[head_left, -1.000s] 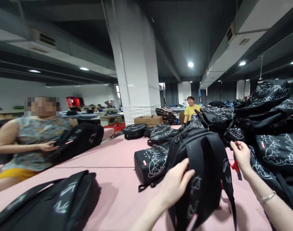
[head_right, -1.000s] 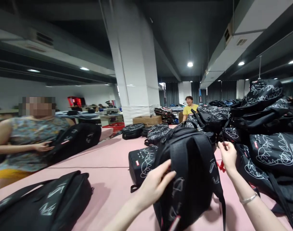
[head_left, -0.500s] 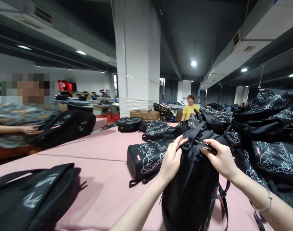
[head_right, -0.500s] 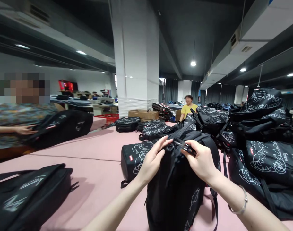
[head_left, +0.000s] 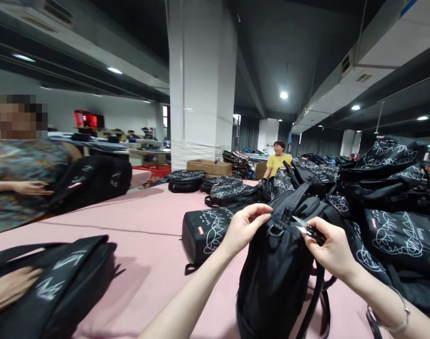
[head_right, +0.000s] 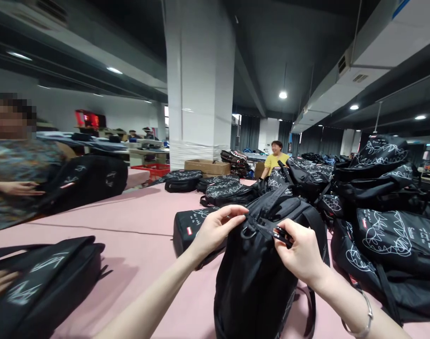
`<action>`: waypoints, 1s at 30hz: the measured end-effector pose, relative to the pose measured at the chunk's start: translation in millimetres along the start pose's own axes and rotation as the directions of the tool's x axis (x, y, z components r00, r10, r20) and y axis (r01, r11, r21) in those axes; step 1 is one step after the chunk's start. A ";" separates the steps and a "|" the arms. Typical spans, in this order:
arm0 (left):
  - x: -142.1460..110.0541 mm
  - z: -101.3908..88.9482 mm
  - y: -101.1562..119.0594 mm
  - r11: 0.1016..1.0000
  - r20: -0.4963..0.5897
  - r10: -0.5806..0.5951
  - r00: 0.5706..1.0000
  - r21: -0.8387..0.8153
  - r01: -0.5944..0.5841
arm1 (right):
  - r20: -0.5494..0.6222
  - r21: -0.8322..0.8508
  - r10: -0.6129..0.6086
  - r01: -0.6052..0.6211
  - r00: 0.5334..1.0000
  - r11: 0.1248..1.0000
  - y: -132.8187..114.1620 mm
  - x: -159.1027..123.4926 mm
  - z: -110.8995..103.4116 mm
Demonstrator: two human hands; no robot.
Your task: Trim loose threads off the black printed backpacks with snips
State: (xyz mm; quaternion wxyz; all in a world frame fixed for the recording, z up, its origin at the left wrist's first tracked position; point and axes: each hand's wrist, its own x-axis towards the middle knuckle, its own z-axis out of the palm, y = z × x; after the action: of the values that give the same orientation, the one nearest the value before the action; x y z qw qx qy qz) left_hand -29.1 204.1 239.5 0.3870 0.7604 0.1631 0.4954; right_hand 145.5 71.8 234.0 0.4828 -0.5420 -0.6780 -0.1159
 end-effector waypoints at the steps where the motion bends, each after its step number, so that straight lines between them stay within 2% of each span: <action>1: 0.8 0.0 0.5 1.000 0.042 0.009 0.999 0.013 -0.010 | 0.000 -0.005 -0.001 0.001 1.000 1.000 -0.5 -2.3 -1.1; 8: 2.7 13.6 11.0 0.952 0.128 0.130 0.983 0.260 -0.160 | -0.036 -0.094 -0.064 0.060 0.997 0.994 6.5 -20.9 -13.5; 11: 1.4 23.1 16.8 0.872 0.192 0.235 0.953 0.392 -0.294 | -0.048 -0.116 -0.088 0.082 0.995 0.990 15.4 -28.4 -23.9; 13: -2.3 29.6 20.0 0.823 0.210 0.265 0.941 0.459 -0.334 | -0.027 -0.132 -0.088 0.083 0.996 0.988 22.6 -33.7 -32.0; 16: -9.5 37.8 24.6 0.825 0.171 0.277 0.946 0.463 -0.325 | -0.009 -0.183 -0.089 0.085 0.996 0.979 34.7 -42.4 -44.1; 21: -18.6 42.6 34.8 0.887 0.085 0.320 0.943 0.322 -0.330 | -0.048 -0.230 -0.159 0.144 0.986 0.963 45.3 -51.5 -58.2; 24: -23.6 38.8 35.0 0.932 0.058 0.258 0.964 0.246 -0.265 | -0.046 -0.169 -0.145 0.136 0.988 0.976 44.5 -50.5 -61.4; 26: -27.1 32.6 24.1 0.964 0.043 0.186 0.982 0.183 -0.191 | -0.041 -0.119 -0.114 0.108 0.993 0.987 46.9 -47.9 -63.1; 28: -31.9 25.2 0.3 0.984 0.011 0.073 0.997 0.162 -0.074 | -0.070 -0.089 -0.079 0.072 0.994 0.993 55.0 -46.2 -65.6; 30: -40.9 18.8 -35.8 0.973 -0.033 -0.153 0.988 0.169 0.156 | -0.178 -0.073 -0.035 0.022 0.983 0.997 68.6 -47.2 -68.6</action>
State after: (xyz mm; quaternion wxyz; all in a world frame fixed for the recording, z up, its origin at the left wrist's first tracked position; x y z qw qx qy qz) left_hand -26.3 193.4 183.1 0.3559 0.7710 0.2674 0.4553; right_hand 237.4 22.1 206.8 0.5207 -0.5364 -0.6349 -0.1952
